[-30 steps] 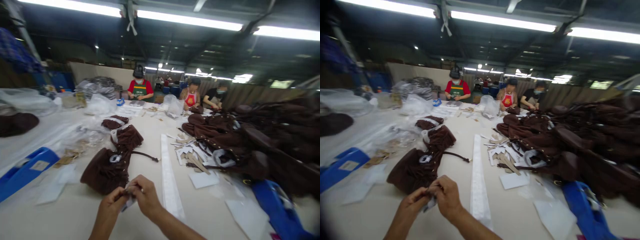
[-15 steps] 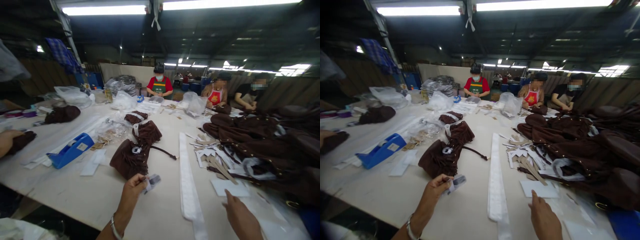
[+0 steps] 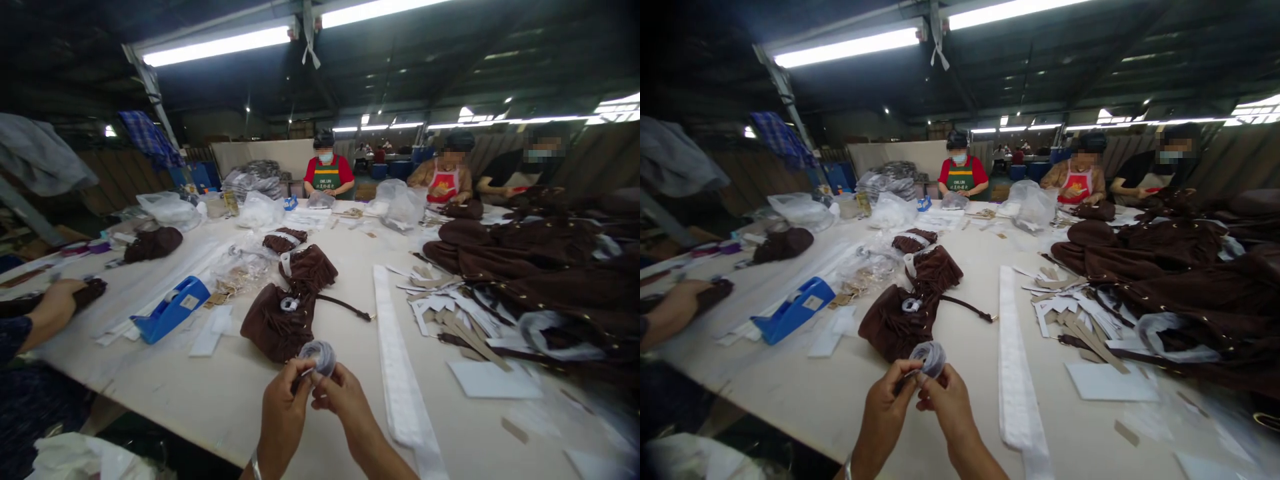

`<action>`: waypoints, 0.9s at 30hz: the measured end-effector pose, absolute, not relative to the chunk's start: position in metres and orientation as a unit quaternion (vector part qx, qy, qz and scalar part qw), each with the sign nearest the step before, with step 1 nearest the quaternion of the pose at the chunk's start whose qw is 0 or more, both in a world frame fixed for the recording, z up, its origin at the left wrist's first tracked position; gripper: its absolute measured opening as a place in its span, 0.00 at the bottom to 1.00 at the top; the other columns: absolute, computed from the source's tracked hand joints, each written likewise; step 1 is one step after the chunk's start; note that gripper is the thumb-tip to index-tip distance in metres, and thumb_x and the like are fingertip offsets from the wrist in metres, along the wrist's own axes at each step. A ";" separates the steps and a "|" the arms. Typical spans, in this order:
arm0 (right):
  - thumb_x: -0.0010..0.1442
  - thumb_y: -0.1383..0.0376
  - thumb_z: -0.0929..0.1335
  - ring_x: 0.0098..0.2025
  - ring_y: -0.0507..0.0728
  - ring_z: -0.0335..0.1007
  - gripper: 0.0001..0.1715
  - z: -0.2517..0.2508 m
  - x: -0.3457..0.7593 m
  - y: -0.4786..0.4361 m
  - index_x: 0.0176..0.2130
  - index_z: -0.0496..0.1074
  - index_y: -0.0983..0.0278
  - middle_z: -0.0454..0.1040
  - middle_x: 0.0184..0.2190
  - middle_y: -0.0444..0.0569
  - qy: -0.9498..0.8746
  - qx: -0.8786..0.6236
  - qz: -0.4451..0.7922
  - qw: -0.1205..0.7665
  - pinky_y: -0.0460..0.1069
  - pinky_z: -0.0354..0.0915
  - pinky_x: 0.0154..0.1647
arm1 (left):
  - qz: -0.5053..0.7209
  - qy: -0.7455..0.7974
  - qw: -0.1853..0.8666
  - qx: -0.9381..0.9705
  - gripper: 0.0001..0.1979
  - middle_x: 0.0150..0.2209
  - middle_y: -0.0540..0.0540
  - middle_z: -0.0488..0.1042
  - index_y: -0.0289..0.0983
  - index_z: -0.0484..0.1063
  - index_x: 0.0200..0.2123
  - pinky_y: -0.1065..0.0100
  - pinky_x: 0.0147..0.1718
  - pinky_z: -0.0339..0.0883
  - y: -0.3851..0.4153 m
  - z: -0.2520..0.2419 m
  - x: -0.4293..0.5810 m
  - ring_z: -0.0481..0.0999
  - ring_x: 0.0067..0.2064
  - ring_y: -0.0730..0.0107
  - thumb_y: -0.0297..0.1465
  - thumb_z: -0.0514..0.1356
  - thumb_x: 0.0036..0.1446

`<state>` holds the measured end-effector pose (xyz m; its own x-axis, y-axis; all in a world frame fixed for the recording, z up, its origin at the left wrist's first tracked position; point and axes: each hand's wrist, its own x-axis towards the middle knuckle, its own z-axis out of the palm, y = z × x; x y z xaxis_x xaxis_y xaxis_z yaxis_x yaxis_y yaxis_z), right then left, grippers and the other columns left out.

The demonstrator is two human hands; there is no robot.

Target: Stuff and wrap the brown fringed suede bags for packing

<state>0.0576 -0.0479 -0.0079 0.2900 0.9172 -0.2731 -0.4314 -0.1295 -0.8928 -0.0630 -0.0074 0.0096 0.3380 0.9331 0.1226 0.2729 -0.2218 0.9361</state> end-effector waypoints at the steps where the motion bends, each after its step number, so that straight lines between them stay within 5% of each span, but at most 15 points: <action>1: 0.48 0.57 0.74 0.29 0.52 0.69 0.22 -0.008 0.059 -0.049 0.39 0.73 0.68 0.72 0.29 0.46 -0.229 -0.512 0.550 0.619 0.48 0.71 0.30 | 0.370 0.438 0.436 0.694 0.10 0.43 0.47 0.78 0.43 0.74 0.42 0.67 0.41 0.67 -0.008 0.008 -0.064 0.76 0.41 0.61 0.37 0.58 0.59; 17: 0.44 0.66 0.67 0.22 0.52 0.70 0.12 -0.011 0.049 -0.039 0.33 0.70 0.67 0.71 0.21 0.44 -0.139 -0.544 0.572 0.598 0.50 0.71 0.28 | 0.374 0.398 0.297 0.783 0.11 0.40 0.43 0.76 0.41 0.73 0.42 0.64 0.44 0.67 -0.011 -0.018 -0.069 0.75 0.43 0.60 0.29 0.52 0.62; 27: 0.43 0.65 0.74 0.30 0.55 0.73 0.21 -0.007 0.070 -0.062 0.39 0.72 0.69 0.76 0.29 0.49 -0.137 -0.480 0.609 0.616 0.51 0.73 0.35 | 0.384 0.338 0.333 0.792 0.10 0.40 0.46 0.76 0.41 0.72 0.42 0.66 0.41 0.70 -0.008 -0.021 -0.065 0.76 0.42 0.65 0.29 0.51 0.65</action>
<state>0.0698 -0.0624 -0.0067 0.2200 0.8821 -0.4166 -0.6192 -0.2037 -0.7583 -0.0648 -0.0079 -0.0215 0.4758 0.7913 0.3841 0.2797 -0.5501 0.7869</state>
